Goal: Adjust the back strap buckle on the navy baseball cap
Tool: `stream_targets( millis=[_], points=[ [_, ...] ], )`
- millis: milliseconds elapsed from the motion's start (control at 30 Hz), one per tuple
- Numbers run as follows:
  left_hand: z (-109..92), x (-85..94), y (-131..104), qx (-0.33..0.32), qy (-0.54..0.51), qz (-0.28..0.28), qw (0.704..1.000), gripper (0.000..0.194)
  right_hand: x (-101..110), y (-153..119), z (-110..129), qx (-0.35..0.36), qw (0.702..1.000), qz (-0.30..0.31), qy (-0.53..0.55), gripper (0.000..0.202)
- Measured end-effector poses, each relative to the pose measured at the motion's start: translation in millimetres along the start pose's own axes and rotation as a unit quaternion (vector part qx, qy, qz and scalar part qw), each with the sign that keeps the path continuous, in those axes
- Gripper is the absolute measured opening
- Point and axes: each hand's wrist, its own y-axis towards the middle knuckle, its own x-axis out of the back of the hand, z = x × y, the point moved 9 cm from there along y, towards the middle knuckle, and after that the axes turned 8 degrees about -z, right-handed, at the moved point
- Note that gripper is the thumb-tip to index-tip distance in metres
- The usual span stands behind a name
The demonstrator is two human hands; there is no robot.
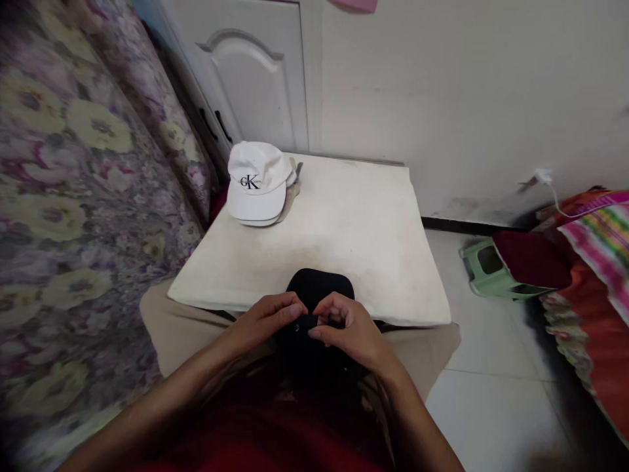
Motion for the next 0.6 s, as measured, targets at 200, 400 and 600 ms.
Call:
stream_targets(
  millis=[200,400,600],
  points=[
    [7.8,-4.2,3.1,0.006,-0.029,0.007,1.000,0.023,3.8,-1.1,7.7,0.024,0.996,-0.024,-0.082,0.020],
    [11.3,-5.5,3.6,0.019,-0.050,0.009,0.999,0.022,4.4,-1.3,9.4,0.027,0.992,-0.035,-0.121,0.015],
    [7.3,-0.1,4.2,0.013,-0.021,-0.018,1.000,0.020,7.4,-3.9,13.9,0.066,0.987,-0.069,-0.126,0.015]
  ],
)
